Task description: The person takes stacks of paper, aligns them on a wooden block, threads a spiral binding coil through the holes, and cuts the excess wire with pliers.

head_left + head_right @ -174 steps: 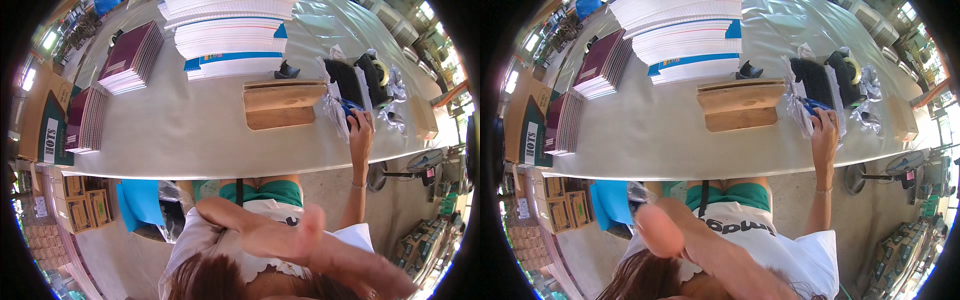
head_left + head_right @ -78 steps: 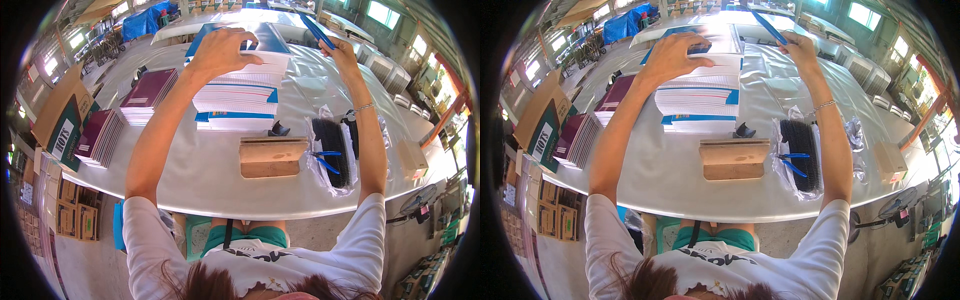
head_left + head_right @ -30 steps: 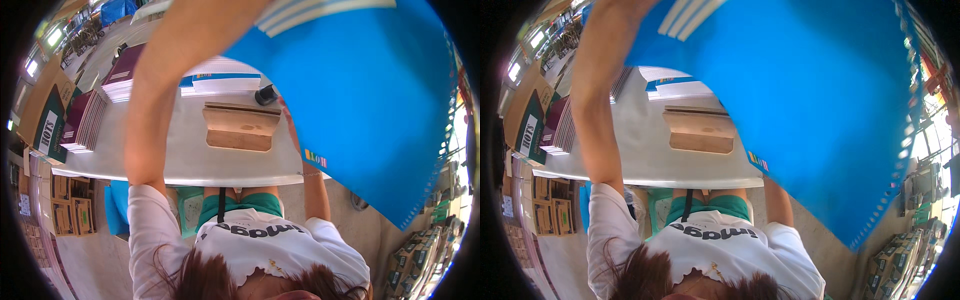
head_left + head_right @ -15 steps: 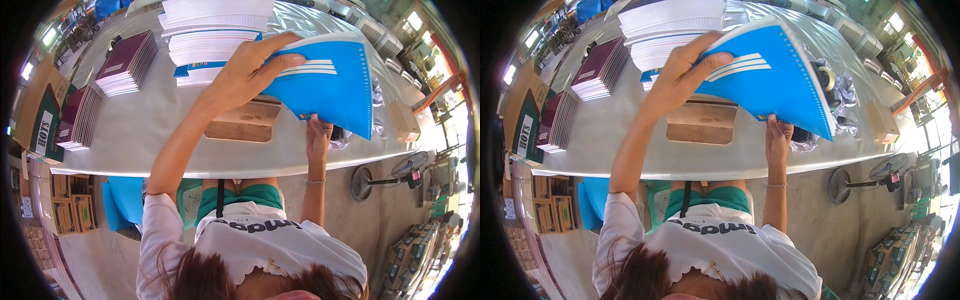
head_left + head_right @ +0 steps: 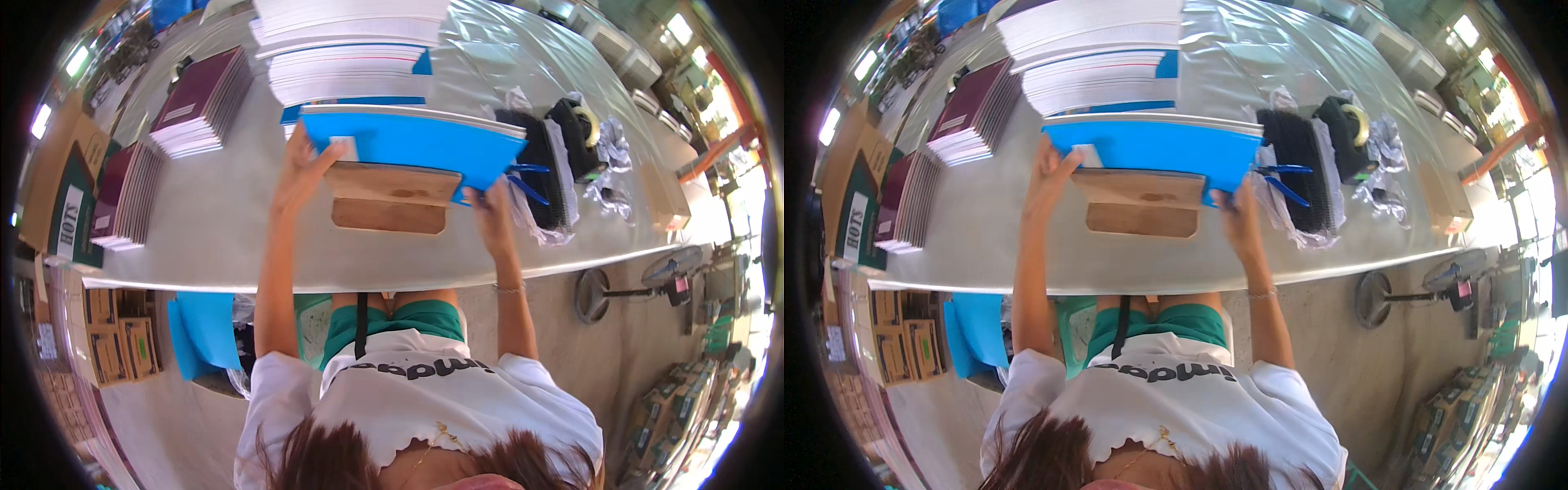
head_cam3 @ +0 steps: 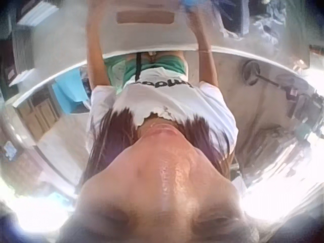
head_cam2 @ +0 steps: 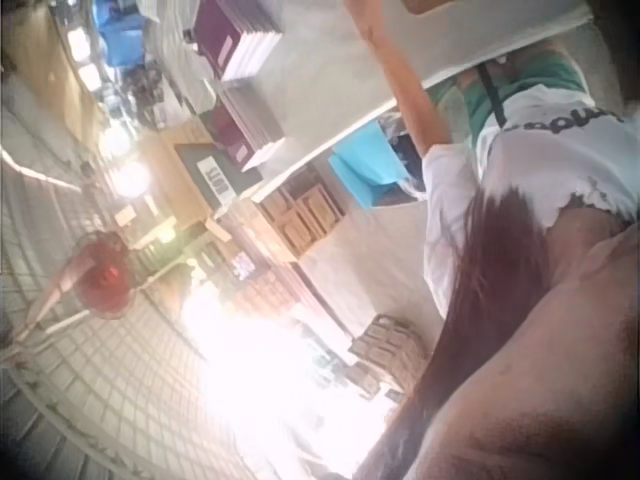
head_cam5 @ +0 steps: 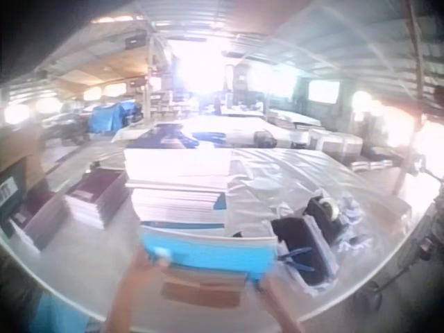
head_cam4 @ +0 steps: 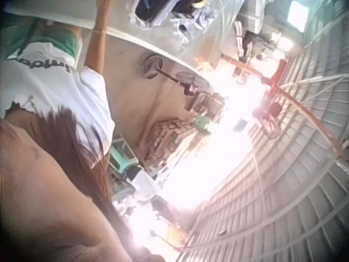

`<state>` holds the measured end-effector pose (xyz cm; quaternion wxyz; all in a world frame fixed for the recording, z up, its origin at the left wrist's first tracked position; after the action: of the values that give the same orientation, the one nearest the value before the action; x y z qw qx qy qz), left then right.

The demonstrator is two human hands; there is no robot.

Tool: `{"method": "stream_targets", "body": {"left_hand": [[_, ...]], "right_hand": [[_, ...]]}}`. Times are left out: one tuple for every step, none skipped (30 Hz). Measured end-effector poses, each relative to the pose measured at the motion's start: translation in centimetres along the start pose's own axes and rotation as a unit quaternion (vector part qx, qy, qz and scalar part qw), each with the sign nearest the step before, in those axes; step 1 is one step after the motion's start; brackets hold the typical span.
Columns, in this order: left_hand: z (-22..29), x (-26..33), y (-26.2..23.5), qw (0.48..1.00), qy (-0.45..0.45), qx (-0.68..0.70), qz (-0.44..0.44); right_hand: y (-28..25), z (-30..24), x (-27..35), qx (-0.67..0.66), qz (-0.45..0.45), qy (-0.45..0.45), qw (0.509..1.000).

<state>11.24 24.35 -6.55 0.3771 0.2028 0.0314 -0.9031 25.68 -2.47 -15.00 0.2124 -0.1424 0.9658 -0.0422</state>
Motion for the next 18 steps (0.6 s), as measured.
{"method": "stream_targets", "body": {"left_hand": [[-1.7,0.8,-1.3,1.0,0.001,-0.017,0.012],[-3.2,1.6,-2.8,0.999,0.003,-0.038,0.029],[-4.4,2.0,-3.4,0.998,-0.04,-0.047,0.024],[-5.2,2.3,-3.9,0.995,-0.081,-0.058,0.019],[-6.0,2.6,-4.5,0.99,-0.123,-0.07,0.015],[-5.6,2.9,-4.9,0.991,-0.11,-0.069,0.006],[-5.2,3.2,-5.2,0.993,-0.098,-0.069,-0.005],[-4.9,3.4,-5.6,0.994,-0.084,-0.068,-0.013],[-5.1,3.8,-6.7,0.994,-0.087,-0.066,0.003],[-5.5,4.1,-7.7,0.994,-0.089,-0.064,0.015],[-5.6,4.2,-8.7,0.994,-0.09,-0.063,0.029],[-5.7,4.1,-9.4,0.993,-0.101,-0.055,0.022],[-5.7,4.0,-10.1,0.992,-0.113,-0.046,0.017],[-5.8,3.7,-10.0,0.992,-0.122,-0.033,0.008],[-5.6,3.5,-9.3,0.995,-0.1,-0.025,0.012],[-5.0,3.6,-9.0,0.996,-0.079,-0.025,0.024],[-4.1,3.9,-9.2,0.997,-0.057,-0.033,0.042],[-2.9,3.9,-9.7,0.994,-0.021,-0.054,0.088]], "right_hand": [[1.5,0.3,0.4,0.001,-0.012,-0.076,0.997],[2.8,0.1,0.6,0.067,-0.047,-0.099,0.992],[3.5,-0.3,0.8,0.138,-0.078,-0.119,0.98],[3.8,-0.6,0.7,0.205,-0.11,-0.138,0.963],[3.2,-0.5,-0.1,0.252,-0.134,-0.144,0.947],[2.3,-0.4,-1.9,0.296,-0.16,-0.154,0.929],[1.0,-0.2,-3.8,0.338,-0.186,-0.161,0.908],[-1.0,-0.9,-6.2,0.311,-0.116,-0.183,0.925],[-3.3,-1.3,-8.6,0.28,-0.049,-0.204,0.937],[-6.4,0.3,-11.5,0.339,0.009,-0.165,0.926],[-9.2,2.5,-14.1,0.394,0.065,-0.126,0.908],[-11.6,4.9,-15.8,0.441,0.117,-0.086,0.886],[-13.7,7.2,-17.1,0.485,0.169,-0.046,0.857],[-15.4,10.0,-18.3,0.477,0.111,-0.023,0.871],[-17.6,12.3,-19.1,0.472,0.055,0.001,0.88],[-17.8,13.9,-19.5,0.458,-0.008,0.025,0.888],[-16.8,14.3,-19.7,0.455,-0.011,0.017,0.89],[-15.8,14.5,-19.6,0.452,-0.012,0.009,0.892]]}}
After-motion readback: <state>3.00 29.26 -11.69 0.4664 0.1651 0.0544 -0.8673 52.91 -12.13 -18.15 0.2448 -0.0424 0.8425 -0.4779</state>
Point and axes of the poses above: each hand's wrist, its own x-axis away from the middle knuckle, its own y-axis out of the palm, z = x × y, the point moved 5 cm from there along -x, towards the middle knuckle, and after that the axes turned 11 degrees about z, right-handed, at the moved point
